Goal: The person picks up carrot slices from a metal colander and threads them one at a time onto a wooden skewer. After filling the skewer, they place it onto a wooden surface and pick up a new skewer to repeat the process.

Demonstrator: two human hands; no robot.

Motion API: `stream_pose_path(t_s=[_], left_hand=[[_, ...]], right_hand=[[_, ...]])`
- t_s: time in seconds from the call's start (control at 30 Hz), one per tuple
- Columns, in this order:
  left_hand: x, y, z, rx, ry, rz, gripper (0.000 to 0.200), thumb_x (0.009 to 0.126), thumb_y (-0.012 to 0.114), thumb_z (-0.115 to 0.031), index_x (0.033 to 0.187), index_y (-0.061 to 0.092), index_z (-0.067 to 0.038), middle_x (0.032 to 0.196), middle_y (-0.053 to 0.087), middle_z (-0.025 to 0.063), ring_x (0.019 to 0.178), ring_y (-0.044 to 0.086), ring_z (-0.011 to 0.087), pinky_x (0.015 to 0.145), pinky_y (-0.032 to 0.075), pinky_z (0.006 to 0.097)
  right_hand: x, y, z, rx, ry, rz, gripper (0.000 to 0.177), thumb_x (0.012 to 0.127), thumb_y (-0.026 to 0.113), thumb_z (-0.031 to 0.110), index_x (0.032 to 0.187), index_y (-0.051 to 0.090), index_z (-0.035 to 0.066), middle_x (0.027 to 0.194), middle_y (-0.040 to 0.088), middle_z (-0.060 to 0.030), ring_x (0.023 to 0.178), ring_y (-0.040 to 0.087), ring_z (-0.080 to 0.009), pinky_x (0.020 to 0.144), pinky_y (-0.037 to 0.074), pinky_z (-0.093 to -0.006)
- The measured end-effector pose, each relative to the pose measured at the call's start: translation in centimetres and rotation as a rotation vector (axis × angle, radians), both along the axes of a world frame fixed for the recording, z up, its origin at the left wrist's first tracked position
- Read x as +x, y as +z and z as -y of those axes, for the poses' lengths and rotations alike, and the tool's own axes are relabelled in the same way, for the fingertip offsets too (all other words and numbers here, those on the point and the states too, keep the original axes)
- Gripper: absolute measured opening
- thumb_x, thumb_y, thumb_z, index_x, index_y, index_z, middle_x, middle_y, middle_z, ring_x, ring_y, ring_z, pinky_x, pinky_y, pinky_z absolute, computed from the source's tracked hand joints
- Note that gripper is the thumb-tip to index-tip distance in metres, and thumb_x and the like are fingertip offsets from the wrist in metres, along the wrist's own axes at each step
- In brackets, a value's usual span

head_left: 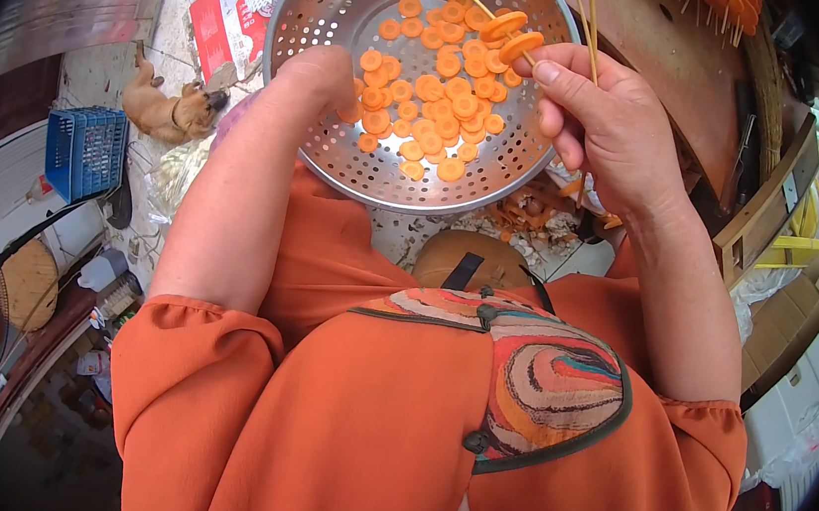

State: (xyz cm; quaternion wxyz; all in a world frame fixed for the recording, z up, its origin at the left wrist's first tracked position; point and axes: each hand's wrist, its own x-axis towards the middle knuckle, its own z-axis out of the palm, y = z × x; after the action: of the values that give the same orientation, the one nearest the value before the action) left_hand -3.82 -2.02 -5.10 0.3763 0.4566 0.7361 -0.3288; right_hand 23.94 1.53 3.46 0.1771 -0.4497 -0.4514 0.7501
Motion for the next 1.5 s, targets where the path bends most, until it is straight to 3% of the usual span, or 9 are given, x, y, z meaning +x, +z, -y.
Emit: stream_pose_path(t_s=[0.17,0.4,0.47,0.53,0.57,0.63,0.8,1.3,1.5], left_hand=[[1.2,-2.1,2.0,0.162,-0.207,-0.109,0.038,0.062,0.073,-0.018,0.096,0.069,-0.003,0.078,0.07,0.0126,0.083,0.069,0.0273,0.072,0.055,0.0351],[1.5,-0.9,0.8,0.086,-0.196,-0.066,0.026,0.066,0.07,-0.012,0.091,0.068,-0.002,0.087,0.07,0.0137,0.08,0.069,0.0242,0.07,0.055,0.0341],[2.0,2.3,-0.8,0.171,0.267,0.189,0.018,0.073,0.066,-0.007,0.091,0.065,-0.004,0.089,0.069,0.0118,0.076,0.069,0.0185,0.066,0.055,0.0313],[0.9,3.8,-1.1,0.6,0.666,0.581,0.016,0.08,0.063,-0.003,0.096,0.06,-0.005,0.089,0.067,0.0081,0.076,0.067,0.0143,0.066,0.054,0.0283],[0.3,4.4,-1.3,0.613,0.661,0.579,0.016,0.08,0.063,-0.003,0.096,0.06,-0.005,0.089,0.067,0.0081,0.076,0.067,0.0143,0.066,0.054,0.0283],[-0.7,5.5,-1.9,0.894,1.112,1.032,0.02,0.083,0.062,-0.001,0.103,0.059,-0.002,0.09,0.067,0.0103,0.078,0.069,0.0178,0.067,0.058,0.0271],[-2.3,5.5,-2.1,1.02,1.329,1.214,0.024,0.082,0.062,0.0,0.104,0.055,0.006,0.095,0.064,0.0159,0.08,0.068,0.0241,0.07,0.06,0.0335],[-0.4,6.3,-2.3,1.248,1.133,0.939,0.012,0.083,0.058,-0.002,0.095,0.054,-0.001,0.093,0.063,0.0136,0.083,0.066,0.0246,0.077,0.057,0.0362],[2.1,6.0,-2.0,1.219,1.175,1.029,0.011,0.084,0.059,-0.006,0.092,0.053,-0.003,0.09,0.064,0.0112,0.082,0.067,0.0243,0.075,0.057,0.0353]], right_hand=[[-0.1,0.2,0.2,-0.023,0.024,-0.007,0.017,0.091,0.058,0.02,0.091,0.061,0.003,0.063,0.057,0.0014,0.043,0.043,-0.002,0.04,0.034,-0.0169],[0.2,0.1,0.3,-0.009,0.06,0.014,0.018,0.091,0.058,0.021,0.093,0.061,0.003,0.062,0.057,0.0014,0.043,0.044,-0.0021,0.04,0.034,-0.0172],[0.2,0.2,0.6,-0.014,0.11,0.06,0.019,0.092,0.058,0.022,0.093,0.061,0.003,0.061,0.056,0.0012,0.043,0.044,-0.0028,0.04,0.034,-0.0178],[0.2,0.1,0.9,-0.009,0.142,0.073,0.019,0.092,0.058,0.022,0.093,0.06,0.003,0.061,0.056,0.0011,0.043,0.044,-0.0031,0.04,0.034,-0.0181],[0.2,0.0,0.9,-0.005,0.174,0.087,0.02,0.092,0.058,0.022,0.093,0.06,0.003,0.06,0.055,0.001,0.043,0.044,-0.0034,0.04,0.034,-0.0183],[0.1,-0.1,1.0,0.002,0.181,0.085,0.019,0.092,0.057,0.022,0.093,0.061,0.003,0.06,0.055,0.0012,0.043,0.044,-0.0037,0.04,0.034,-0.0186],[0.1,0.0,1.0,0.007,0.127,0.062,0.018,0.093,0.057,0.021,0.093,0.061,0.003,0.06,0.054,0.002,0.043,0.044,-0.0031,0.039,0.035,-0.0183],[0.1,0.1,1.0,0.003,0.11,0.094,0.015,0.092,0.058,0.02,0.09,0.06,0.005,0.058,0.052,0.0028,0.042,0.044,-0.0033,0.038,0.034,-0.0185],[0.2,-0.2,1.1,0.004,0.088,0.103,0.015,0.092,0.058,0.02,0.09,0.059,0.005,0.059,0.053,0.0022,0.041,0.044,-0.0035,0.038,0.034,-0.0187]])
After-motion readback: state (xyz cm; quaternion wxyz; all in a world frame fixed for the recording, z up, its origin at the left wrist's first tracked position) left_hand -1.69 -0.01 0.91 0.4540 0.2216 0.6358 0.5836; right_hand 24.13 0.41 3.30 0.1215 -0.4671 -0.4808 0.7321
